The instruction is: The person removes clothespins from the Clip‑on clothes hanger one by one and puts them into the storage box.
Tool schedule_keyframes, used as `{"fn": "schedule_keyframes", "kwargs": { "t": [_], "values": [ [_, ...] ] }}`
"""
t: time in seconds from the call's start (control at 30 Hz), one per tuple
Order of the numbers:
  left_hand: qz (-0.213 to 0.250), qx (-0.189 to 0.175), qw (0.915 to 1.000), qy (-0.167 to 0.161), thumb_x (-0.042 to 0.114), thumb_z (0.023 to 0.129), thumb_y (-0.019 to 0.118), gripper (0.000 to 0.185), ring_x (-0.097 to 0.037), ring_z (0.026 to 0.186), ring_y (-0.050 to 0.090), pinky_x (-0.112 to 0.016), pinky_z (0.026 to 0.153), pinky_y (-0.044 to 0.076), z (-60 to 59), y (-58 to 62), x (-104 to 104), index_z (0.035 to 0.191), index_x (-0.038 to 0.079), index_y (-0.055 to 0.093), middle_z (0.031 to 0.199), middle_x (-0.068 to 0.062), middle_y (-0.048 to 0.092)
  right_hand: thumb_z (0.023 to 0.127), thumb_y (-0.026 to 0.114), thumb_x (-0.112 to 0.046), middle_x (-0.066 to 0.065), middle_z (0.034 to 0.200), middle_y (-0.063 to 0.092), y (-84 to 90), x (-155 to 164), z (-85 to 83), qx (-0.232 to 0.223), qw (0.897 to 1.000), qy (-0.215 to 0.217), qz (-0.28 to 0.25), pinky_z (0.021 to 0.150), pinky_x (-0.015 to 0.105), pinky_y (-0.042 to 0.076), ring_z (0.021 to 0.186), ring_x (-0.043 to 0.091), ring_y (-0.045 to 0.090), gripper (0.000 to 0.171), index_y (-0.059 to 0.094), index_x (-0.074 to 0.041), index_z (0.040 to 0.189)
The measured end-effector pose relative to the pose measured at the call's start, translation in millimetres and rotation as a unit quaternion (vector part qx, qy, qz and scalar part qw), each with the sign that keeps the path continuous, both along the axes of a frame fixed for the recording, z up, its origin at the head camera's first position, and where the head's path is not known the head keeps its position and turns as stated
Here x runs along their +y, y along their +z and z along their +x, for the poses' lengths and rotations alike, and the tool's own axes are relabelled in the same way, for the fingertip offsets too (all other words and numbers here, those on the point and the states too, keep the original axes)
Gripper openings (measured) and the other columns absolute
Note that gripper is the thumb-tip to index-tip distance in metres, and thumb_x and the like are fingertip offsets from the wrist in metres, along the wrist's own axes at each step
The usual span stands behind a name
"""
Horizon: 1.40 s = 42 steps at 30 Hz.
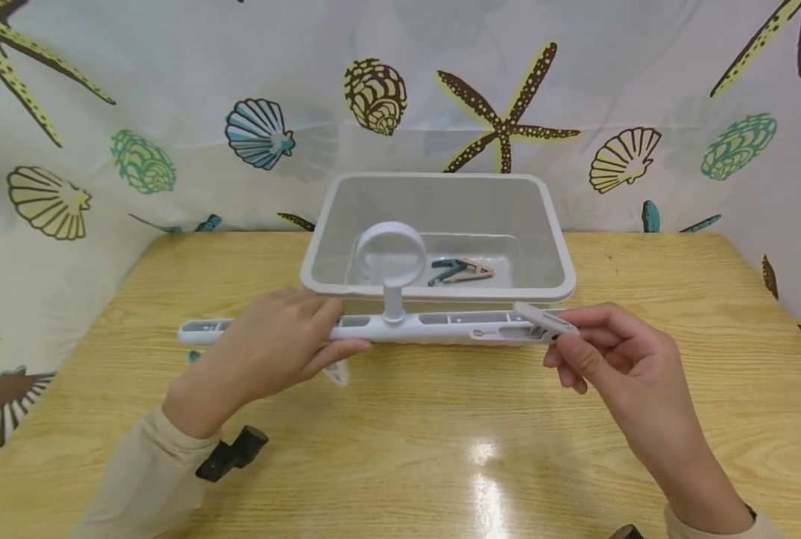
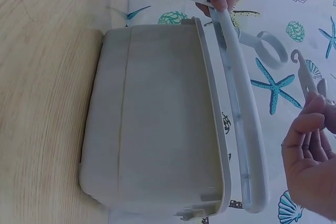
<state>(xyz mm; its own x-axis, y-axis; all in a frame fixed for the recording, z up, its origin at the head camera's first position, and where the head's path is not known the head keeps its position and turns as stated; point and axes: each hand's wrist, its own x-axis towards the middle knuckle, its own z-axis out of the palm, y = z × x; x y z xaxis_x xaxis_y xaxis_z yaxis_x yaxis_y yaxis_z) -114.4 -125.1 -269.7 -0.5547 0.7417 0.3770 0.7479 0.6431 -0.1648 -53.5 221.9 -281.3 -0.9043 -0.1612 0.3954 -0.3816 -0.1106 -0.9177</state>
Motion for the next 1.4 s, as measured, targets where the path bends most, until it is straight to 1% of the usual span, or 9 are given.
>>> {"fn": "schedule_keyframes", "kwargs": {
  "t": [0.2,0.27,0.33,0.43,0.5,1.1,1.2,1.3,1.4],
  "values": [
    [0.0,-0.004,1.0,0.002,0.058,0.098,0.017,0.061,-0.013,0.051,0.04,-0.028,0.049,0.036,0.9,-0.8,0,0.074,0.01,0.046,0.057,0.005,0.036,0.094,0.049,0.015,0.012,0.084,0.069,2.9,0,-3.2,0.002,1.0,-0.027,0.003,0.056,0.021,0.049,0.068,0.014,0.063,0.018,0.057,0.012,0.11],
    [-0.001,-0.007,1.0,0.003,0.058,0.099,0.024,0.058,-0.013,0.052,0.04,-0.027,0.049,0.035,1.3,-1.2,0,0.074,0.01,0.046,0.057,0.005,0.036,0.094,0.049,0.014,0.012,0.084,0.068,3.3,0,-4.6,0.007,0.999,-0.034,0.007,0.056,0.021,0.049,0.069,0.014,0.063,0.018,0.057,0.011,0.11],
    [-0.003,-0.008,1.0,0.004,0.055,0.099,0.037,0.053,-0.013,0.052,0.04,-0.028,0.049,0.036,1.7,-1.7,0,0.074,0.01,0.045,0.058,0.005,0.036,0.094,0.049,0.014,0.012,0.085,0.068,3.8,0,-6.0,0.008,0.999,-0.037,0.009,0.056,0.022,0.049,0.069,0.015,0.063,0.018,0.056,0.011,0.111],
    [-0.005,-0.006,1.0,0.005,0.05,0.095,0.054,0.047,-0.013,0.052,0.04,-0.028,0.049,0.036,2.2,-2.2,0,0.073,0.01,0.045,0.058,0.004,0.036,0.094,0.049,0.013,0.013,0.087,0.067,4.6,1,-8.3,0.01,0.999,-0.041,0.015,0.057,0.022,0.049,0.07,0.016,0.062,0.018,0.056,0.011,0.111],
    [-0.006,-0.007,0.9999,0.006,0.049,0.093,0.059,0.046,-0.013,0.051,0.039,-0.028,0.049,0.035,2.5,-2.4,0,0.072,0.01,0.044,0.058,0.004,0.036,0.094,0.05,0.013,0.013,0.089,0.068,5.1,2,-9.6,0.01,0.999,-0.042,0.015,0.058,0.022,0.05,0.07,0.017,0.062,0.018,0.056,0.011,0.111],
    [-0.011,-0.004,0.9999,0.002,0.048,0.093,0.059,0.047,-0.012,0.05,0.036,-0.026,0.047,0.032,3.2,-0.4,3,0.07,0.011,0.043,0.057,0.004,0.034,0.093,0.054,0.011,0.013,0.092,0.069,9.3,4,-20.8,0.017,0.998,-0.067,0.005,0.065,0.021,0.053,0.072,0.018,0.064,0.019,0.056,0.011,0.112],
    [-0.011,0.0,0.9999,-0.003,0.05,0.095,0.054,0.048,-0.012,0.05,0.037,-0.026,0.048,0.033,2.8,-1.5,3,0.07,0.011,0.043,0.057,0.004,0.034,0.092,0.054,0.012,0.013,0.092,0.068,9.7,4,-22.8,0.018,0.998,-0.065,-0.003,0.065,0.021,0.053,0.072,0.018,0.064,0.02,0.056,0.012,0.112],
    [-0.009,0.0,0.9999,-0.007,0.056,0.1,0.033,0.055,-0.012,0.05,0.037,-0.025,0.048,0.033,2.3,-2.6,3,0.07,0.011,0.043,0.057,0.005,0.034,0.092,0.054,0.013,0.013,0.091,0.068,10.3,4,-24.7,0.021,0.998,-0.067,-0.006,0.066,0.02,0.054,0.071,0.018,0.064,0.021,0.057,0.012,0.112],
    [-0.006,-0.004,1.0,-0.006,0.059,0.097,0.011,0.064,-0.012,0.049,0.036,-0.025,0.047,0.032,1.6,-3.7,3,0.07,0.011,0.042,0.057,0.005,0.034,0.091,0.055,0.013,0.013,0.091,0.068,11.3,4,-26.2,0.022,0.997,-0.068,-0.003,0.066,0.02,0.054,0.071,0.018,0.064,0.022,0.057,0.012,0.113]
  ]
}}
